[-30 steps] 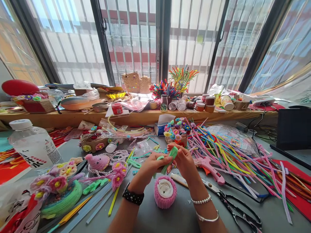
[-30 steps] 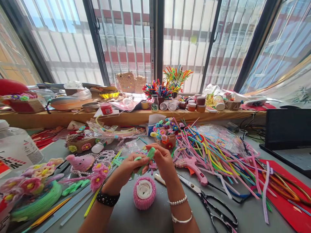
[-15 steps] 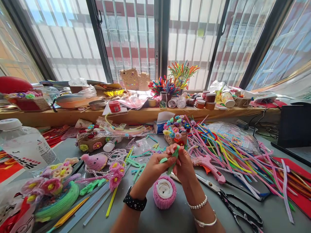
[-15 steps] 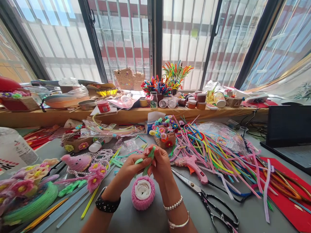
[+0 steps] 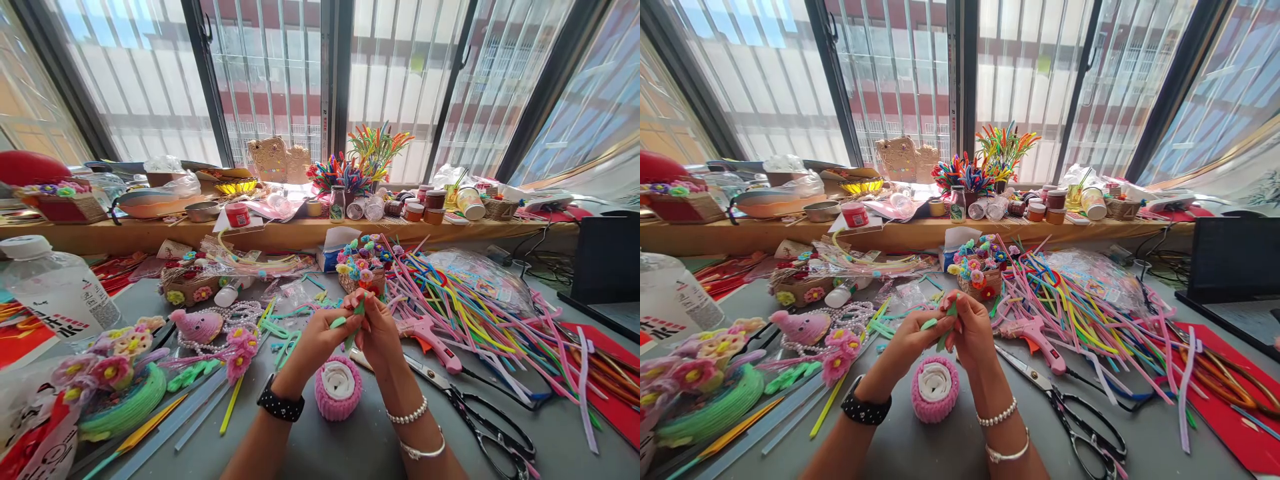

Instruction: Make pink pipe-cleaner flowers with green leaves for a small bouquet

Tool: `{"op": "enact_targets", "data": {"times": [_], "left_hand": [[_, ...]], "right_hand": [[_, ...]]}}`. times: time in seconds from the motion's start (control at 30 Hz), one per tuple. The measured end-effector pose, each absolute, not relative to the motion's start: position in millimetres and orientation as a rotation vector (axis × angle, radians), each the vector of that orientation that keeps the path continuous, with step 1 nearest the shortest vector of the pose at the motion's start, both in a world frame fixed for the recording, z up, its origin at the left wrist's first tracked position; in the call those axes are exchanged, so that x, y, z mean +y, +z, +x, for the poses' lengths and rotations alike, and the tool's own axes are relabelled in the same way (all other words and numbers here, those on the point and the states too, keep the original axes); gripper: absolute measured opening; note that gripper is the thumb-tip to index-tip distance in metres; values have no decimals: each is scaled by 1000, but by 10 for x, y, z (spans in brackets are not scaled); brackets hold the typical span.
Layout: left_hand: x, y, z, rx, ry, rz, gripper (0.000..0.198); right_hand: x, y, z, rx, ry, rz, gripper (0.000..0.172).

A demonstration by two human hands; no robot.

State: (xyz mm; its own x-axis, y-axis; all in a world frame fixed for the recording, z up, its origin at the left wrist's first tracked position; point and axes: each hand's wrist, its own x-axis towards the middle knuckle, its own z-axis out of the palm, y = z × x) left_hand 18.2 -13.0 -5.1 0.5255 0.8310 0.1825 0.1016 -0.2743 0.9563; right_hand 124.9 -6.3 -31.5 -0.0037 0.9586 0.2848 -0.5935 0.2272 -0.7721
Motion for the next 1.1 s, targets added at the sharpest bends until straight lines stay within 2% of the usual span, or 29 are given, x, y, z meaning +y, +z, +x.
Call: {"op": "enact_targets", "data": {"times": [0.33,0.47,0.53,0.67,0.87,1.1], "left_hand": [[-127,-51,190,811,917,1738,39],[-114,-67,199,876,1019,1648,36],[-102,-78,191,930,1064,1621,40],[-84,-75,156,969,991,1649,43],[-74,-8,93,1010,842,1758,34],[-38,25,12,1104,846,1795,31]], "right_hand": [[-70,-274,1262,-868,1401,-521,30],[-64,-226,1288,-876,1370,-564,47],[-53,-222,1321,-926,1332,-576,50],[-34,-251,1375,-1055,1258,-606,37],[-5,-282,1408,-980,1139,-703,20],[18,-293,1445,-846,1082,-756,16]]}}
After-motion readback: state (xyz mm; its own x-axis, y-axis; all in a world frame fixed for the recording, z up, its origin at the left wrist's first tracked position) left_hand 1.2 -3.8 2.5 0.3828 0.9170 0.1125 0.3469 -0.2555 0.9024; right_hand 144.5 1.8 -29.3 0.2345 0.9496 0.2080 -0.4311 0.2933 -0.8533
